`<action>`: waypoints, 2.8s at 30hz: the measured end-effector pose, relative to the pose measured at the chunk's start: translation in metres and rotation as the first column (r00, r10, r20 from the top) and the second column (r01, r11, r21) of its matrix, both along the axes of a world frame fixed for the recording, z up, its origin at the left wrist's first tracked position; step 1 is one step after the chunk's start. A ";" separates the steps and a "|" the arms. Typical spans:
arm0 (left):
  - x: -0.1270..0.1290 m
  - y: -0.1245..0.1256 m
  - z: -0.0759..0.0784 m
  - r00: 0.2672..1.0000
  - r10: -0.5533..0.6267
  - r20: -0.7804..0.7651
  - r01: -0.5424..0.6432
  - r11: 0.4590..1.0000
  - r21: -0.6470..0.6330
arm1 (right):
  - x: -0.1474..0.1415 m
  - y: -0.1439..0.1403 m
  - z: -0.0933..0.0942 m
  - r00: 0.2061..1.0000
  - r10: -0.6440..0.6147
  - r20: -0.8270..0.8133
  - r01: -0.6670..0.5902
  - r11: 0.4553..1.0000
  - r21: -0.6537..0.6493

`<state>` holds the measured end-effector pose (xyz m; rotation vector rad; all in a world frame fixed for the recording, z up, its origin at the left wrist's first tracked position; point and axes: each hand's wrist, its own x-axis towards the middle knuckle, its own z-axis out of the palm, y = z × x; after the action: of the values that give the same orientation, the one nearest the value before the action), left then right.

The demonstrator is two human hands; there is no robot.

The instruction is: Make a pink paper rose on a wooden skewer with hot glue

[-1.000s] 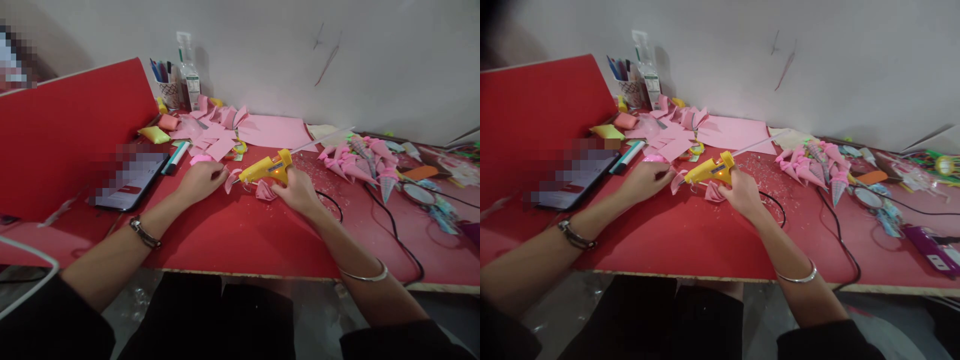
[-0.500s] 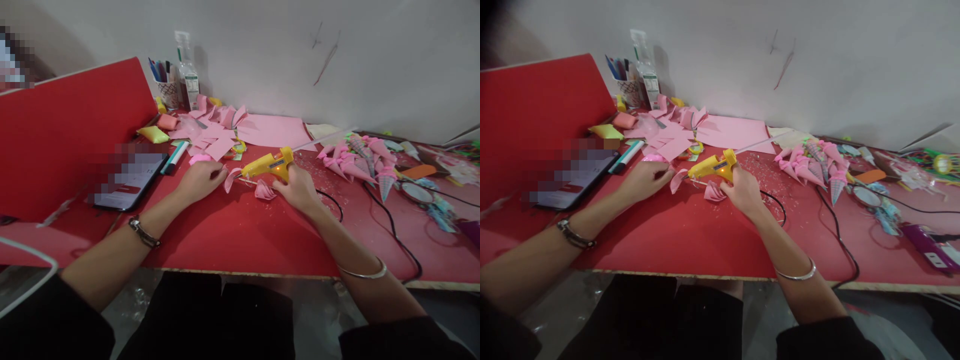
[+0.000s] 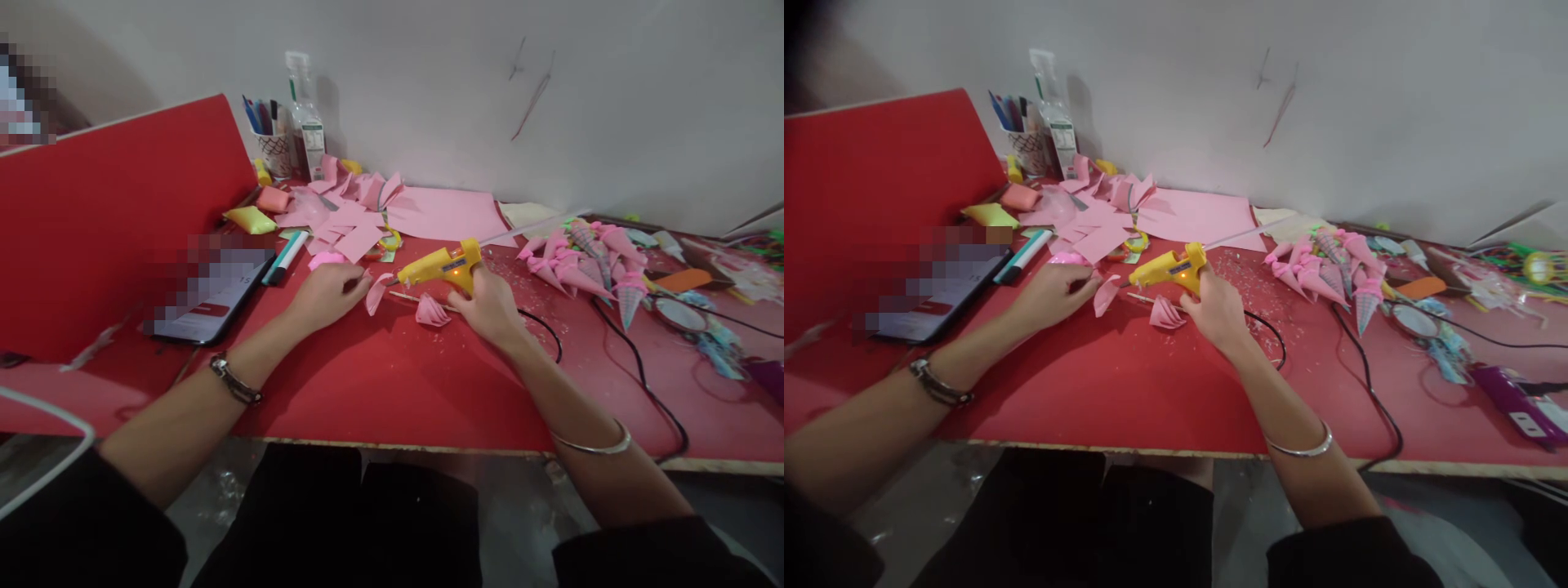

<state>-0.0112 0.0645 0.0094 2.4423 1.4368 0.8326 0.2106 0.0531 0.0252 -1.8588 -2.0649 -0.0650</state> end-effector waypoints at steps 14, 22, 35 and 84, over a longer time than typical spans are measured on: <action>-0.001 0.001 0.000 0.994 0.047 0.095 -0.040 0.996 -0.074 | 0.066 0.030 -0.008 0.971 -0.218 -0.095 0.223 0.974 0.044; 0.002 0.001 0.000 0.979 0.094 0.178 -0.037 0.953 -0.302 | 0.073 0.030 -0.004 0.976 -0.218 -0.023 0.218 0.976 -0.001; 0.003 -0.002 0.004 0.968 0.124 0.218 -0.016 0.898 -0.441 | 0.062 0.022 0.006 0.967 -0.247 0.068 0.234 0.958 0.164; 0.002 -0.001 0.000 0.962 0.058 0.265 0.062 0.904 -0.423 | 0.059 0.008 0.014 0.923 -0.312 0.227 0.292 0.949 0.117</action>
<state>-0.0094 0.0632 0.0097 1.9197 1.3436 0.7237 0.2695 0.0610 0.0394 -2.1948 -1.8681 -0.4718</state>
